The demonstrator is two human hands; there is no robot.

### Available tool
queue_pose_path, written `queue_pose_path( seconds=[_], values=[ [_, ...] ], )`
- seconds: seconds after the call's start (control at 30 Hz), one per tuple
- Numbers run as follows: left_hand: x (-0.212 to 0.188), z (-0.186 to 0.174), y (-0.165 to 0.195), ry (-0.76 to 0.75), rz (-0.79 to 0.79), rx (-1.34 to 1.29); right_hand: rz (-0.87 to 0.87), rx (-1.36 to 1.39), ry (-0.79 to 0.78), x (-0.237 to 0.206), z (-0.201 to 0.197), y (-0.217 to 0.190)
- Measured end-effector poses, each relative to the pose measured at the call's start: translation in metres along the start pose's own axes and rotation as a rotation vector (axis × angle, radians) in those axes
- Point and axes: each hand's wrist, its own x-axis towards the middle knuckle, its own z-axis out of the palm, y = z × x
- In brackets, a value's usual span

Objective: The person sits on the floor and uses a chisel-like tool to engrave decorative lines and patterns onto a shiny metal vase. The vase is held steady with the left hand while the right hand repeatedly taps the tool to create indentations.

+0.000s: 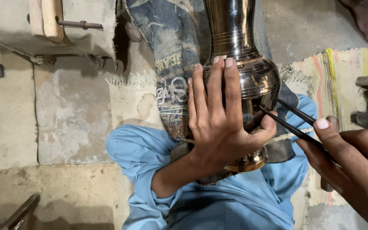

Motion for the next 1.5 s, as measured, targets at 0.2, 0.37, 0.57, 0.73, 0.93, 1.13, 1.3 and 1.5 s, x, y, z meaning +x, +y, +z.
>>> queue_pose_path(
  seconds=[0.2,0.37,0.57,0.73,0.93,1.13,1.3,1.5],
  values=[
    [0.0,-0.001,-0.001,-0.004,0.006,0.001,-0.017,-0.009,-0.012,0.0,0.0,0.001],
    [0.001,-0.002,0.0,-0.002,0.004,-0.011,-0.037,-0.024,0.033,0.005,0.0,-0.001],
    [0.001,-0.004,-0.001,-0.001,0.003,-0.048,-0.138,-0.146,-0.091,0.02,-0.009,0.025],
    [0.0,-0.004,0.001,-0.008,-0.013,-0.056,-0.157,-0.099,-0.114,0.033,0.0,0.052],
    [-0.002,-0.002,0.004,-0.005,-0.039,-0.069,-0.264,-0.159,-0.261,0.044,-0.009,0.064],
    [-0.002,0.0,0.004,0.002,-0.036,-0.071,-0.12,-0.135,-0.198,0.034,-0.007,0.053],
    [-0.001,0.0,0.004,0.021,-0.043,-0.062,-0.116,-0.098,-0.081,0.021,-0.001,0.041],
    [0.0,-0.001,0.002,0.024,-0.034,-0.057,-0.125,-0.111,-0.069,0.023,-0.003,0.035]
  ],
)
